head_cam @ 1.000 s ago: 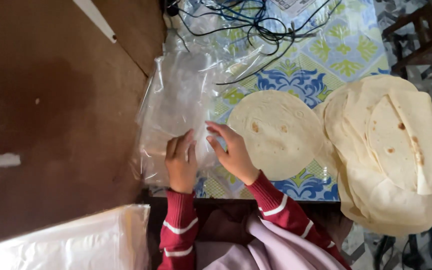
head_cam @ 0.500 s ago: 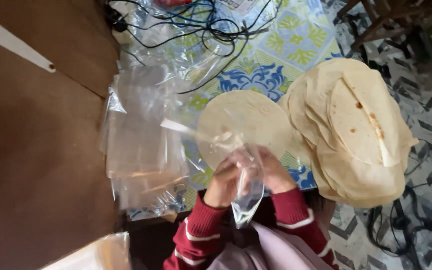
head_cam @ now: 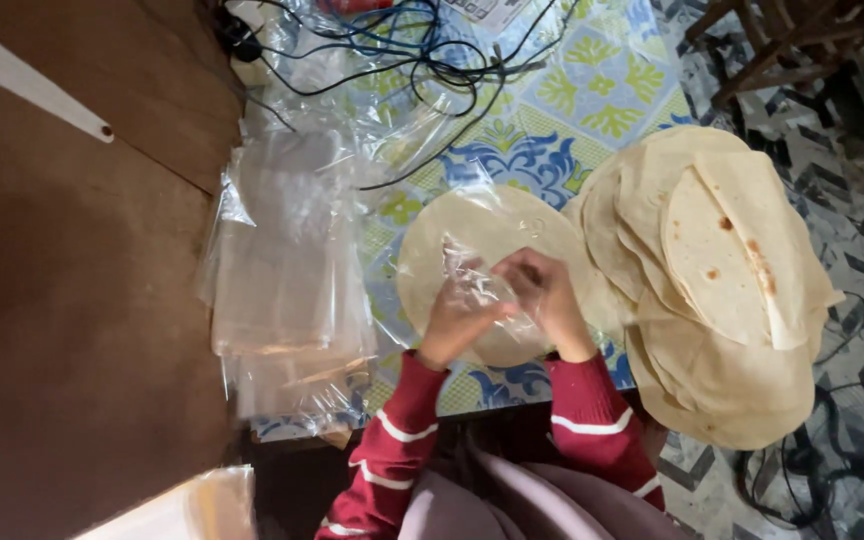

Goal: The person packages individual tortillas by hand, placing each one into a clear plastic bag on a table and smoothing the bags flat.

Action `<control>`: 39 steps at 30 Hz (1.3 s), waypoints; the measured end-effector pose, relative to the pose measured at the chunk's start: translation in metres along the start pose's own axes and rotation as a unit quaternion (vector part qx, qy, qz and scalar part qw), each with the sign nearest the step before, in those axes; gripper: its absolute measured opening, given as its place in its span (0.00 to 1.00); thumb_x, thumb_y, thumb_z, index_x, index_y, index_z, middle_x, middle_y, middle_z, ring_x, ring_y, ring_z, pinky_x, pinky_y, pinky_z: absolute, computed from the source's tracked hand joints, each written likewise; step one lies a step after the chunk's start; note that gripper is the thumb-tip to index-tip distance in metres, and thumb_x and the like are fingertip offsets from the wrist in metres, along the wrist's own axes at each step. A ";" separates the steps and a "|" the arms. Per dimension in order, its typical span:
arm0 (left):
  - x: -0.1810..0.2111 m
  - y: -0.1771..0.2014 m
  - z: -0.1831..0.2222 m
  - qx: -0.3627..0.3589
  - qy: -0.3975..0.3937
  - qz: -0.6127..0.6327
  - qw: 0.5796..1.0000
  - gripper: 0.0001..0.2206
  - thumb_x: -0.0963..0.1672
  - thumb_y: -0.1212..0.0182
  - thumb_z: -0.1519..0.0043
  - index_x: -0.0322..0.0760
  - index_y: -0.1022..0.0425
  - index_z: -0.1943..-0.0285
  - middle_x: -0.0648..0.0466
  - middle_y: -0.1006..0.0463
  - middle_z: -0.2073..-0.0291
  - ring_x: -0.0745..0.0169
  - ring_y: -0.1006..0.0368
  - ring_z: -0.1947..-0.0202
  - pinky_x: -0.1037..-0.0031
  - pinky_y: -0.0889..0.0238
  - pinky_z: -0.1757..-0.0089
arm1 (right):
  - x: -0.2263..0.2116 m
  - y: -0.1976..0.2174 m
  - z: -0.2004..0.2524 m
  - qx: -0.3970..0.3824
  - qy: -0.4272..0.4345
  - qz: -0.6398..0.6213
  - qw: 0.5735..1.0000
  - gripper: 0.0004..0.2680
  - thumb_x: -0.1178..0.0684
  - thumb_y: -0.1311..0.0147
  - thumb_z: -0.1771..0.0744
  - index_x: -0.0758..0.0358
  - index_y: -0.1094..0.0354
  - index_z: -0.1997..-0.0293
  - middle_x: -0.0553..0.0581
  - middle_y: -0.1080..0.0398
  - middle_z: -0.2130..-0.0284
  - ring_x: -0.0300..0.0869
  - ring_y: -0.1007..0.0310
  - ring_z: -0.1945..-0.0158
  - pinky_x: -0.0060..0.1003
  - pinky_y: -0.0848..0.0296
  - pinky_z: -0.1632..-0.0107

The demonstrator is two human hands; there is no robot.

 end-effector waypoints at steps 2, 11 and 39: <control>0.041 -0.013 0.008 -0.007 -0.093 -0.057 0.994 0.55 0.44 0.24 0.45 0.33 0.71 0.19 0.46 0.22 0.51 0.57 0.25 0.54 0.69 0.30 0.53 | -0.013 -0.015 0.002 -0.065 0.060 0.043 0.995 0.03 0.61 0.46 0.31 0.67 0.26 0.58 0.49 0.26 0.70 0.29 0.33 0.70 0.26 0.37 0.69; 0.017 -0.020 0.009 -0.027 0.009 0.073 0.997 0.37 0.44 0.32 0.41 0.39 0.50 0.23 0.59 0.31 0.40 0.67 0.30 0.41 0.74 0.27 0.51 | -0.056 -0.005 0.018 0.003 0.202 0.174 0.964 0.06 0.65 0.50 0.32 0.68 0.30 0.53 0.48 0.25 0.66 0.28 0.28 0.65 0.26 0.31 0.63; 0.060 0.054 0.034 0.060 -0.132 -0.590 0.794 0.11 0.39 0.41 0.48 0.34 0.19 0.58 0.42 0.28 0.42 0.35 0.38 0.36 0.49 0.47 0.39 | -0.049 0.054 -0.014 0.105 0.148 0.449 0.875 0.18 0.51 0.41 0.31 0.60 0.38 0.34 0.66 0.30 0.65 0.59 0.28 0.61 0.51 0.30 0.60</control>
Point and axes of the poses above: each hand's wrist, its own z-axis away from the middle knuckle, its own y-axis out of the back of the hand, x = y × z, the point moved 5 cm from there along -z, towards the middle knuckle
